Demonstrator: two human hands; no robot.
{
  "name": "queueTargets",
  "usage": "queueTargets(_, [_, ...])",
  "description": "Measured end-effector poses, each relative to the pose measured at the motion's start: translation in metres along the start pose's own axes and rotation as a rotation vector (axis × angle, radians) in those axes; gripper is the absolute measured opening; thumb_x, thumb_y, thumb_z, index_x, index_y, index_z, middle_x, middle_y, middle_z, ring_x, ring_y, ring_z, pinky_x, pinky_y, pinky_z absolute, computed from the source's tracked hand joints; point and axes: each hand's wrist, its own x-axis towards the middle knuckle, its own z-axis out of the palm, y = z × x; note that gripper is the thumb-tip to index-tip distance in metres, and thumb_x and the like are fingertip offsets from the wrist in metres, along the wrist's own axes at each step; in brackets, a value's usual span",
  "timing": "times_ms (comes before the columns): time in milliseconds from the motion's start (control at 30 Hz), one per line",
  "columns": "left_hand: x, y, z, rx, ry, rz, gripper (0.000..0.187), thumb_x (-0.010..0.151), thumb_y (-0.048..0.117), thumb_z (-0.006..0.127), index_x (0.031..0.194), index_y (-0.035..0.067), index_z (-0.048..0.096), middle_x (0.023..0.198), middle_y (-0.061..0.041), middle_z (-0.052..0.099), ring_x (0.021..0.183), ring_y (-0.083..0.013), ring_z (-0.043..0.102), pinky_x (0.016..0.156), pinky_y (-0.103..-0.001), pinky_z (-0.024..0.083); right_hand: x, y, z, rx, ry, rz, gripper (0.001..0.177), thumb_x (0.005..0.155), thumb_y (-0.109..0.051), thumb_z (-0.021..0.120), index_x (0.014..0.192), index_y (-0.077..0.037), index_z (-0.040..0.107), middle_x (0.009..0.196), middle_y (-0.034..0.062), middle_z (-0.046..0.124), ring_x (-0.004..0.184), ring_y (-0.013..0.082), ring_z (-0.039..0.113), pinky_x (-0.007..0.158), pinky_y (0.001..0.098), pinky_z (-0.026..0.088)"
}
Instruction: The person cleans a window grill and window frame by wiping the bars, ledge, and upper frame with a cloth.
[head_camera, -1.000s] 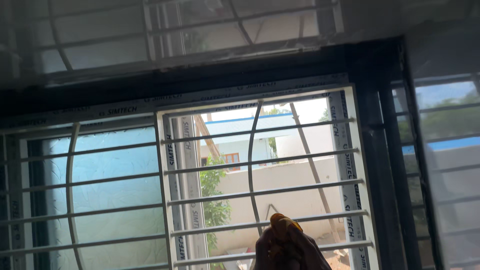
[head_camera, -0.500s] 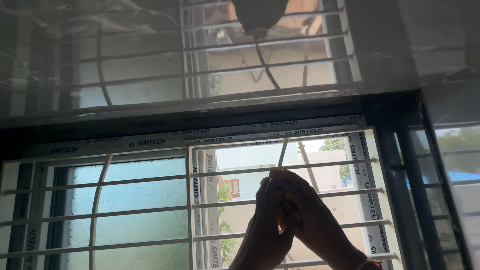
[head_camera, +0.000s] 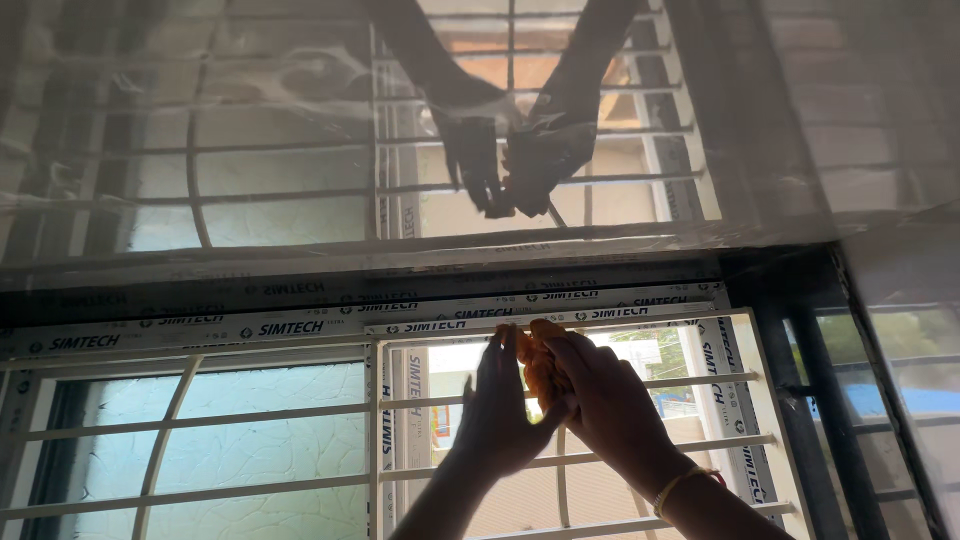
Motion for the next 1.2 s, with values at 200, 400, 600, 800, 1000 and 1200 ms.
queueTargets(200, [0.040, -0.054, -0.026, 0.752, -0.145, -0.291, 0.143, 0.071, 0.098, 0.050, 0.158, 0.002, -0.013, 0.169, -0.021, -0.012, 0.156, -0.0313, -0.013, 0.121, -0.063, -0.011, 0.021, 0.000, 0.028, 0.012, -0.040, 0.095, 0.099, 0.066, -0.025, 0.091, 0.150, -0.009, 0.040, 0.126, 0.0158, 0.062, 0.086, 0.0295, 0.068, 0.075, 0.0402, 0.058])
queueTargets(400, [0.034, -0.070, -0.040, 0.759, -0.252, -0.240, 0.145, 0.067, 0.095, 0.054, 0.160, 0.004, -0.012, 0.170, -0.016, -0.012, 0.157, -0.0285, -0.017, 0.122, -0.059, -0.014, 0.047, 0.010, 0.056, 0.018, 0.291, -0.017, 0.067, 0.073, -0.008, 0.082, 0.134, -0.011, 0.056, 0.117, 0.0122, 0.067, 0.099, 0.0320, 0.069, 0.088, 0.0413, 0.059])
queueTargets(600, [0.028, -0.070, -0.045, 0.672, -0.252, -0.132, 0.135, 0.068, 0.071, 0.081, 0.161, 0.021, -0.003, 0.171, -0.012, -0.009, 0.157, -0.0293, -0.011, 0.122, -0.060, -0.010, 0.092, 0.005, 0.127, 0.300, 0.200, -0.171, 0.065, 0.070, -0.013, 0.087, 0.128, -0.007, 0.059, 0.118, 0.0167, 0.067, 0.105, 0.0366, 0.068, 0.091, 0.0459, 0.056])
queueTargets(800, [0.010, -0.100, -0.073, 0.392, -0.095, -0.092, 0.089, 0.081, 0.034, 0.074, 0.158, 0.018, 0.033, 0.168, -0.011, 0.035, 0.152, -0.0270, 0.037, 0.129, -0.041, 0.029, 0.090, 0.011, 0.123, 0.331, -0.055, 0.007, 0.058, 0.085, -0.026, 0.081, 0.138, -0.021, 0.060, 0.108, 0.0084, 0.071, 0.100, 0.0277, 0.073, 0.092, 0.0406, 0.060])
queueTargets(1000, [-0.003, -0.101, -0.128, 0.888, -0.023, -0.208, 0.108, 0.080, 0.035, 0.085, 0.154, 0.000, 0.014, 0.164, -0.023, 0.018, 0.154, -0.0366, 0.014, 0.121, -0.052, 0.011, 0.091, -0.002, 0.118, 0.137, -0.074, -0.017, 0.062, 0.071, -0.019, 0.087, 0.129, -0.023, 0.068, 0.105, 0.0062, 0.071, 0.097, 0.0280, 0.067, 0.085, 0.0478, 0.050])
queueTargets(1200, [0.003, -0.102, -0.128, 0.914, -0.195, -0.336, 0.102, 0.089, 0.036, 0.079, 0.155, -0.002, 0.011, 0.162, -0.023, 0.018, 0.156, -0.0351, 0.012, 0.129, -0.049, 0.009, 0.112, -0.033, 0.126, 0.079, -0.170, 0.068, 0.048, 0.076, -0.020, 0.083, 0.122, -0.024, 0.068, 0.102, 0.0056, 0.069, 0.095, 0.0254, 0.068, 0.091, 0.0397, 0.055])
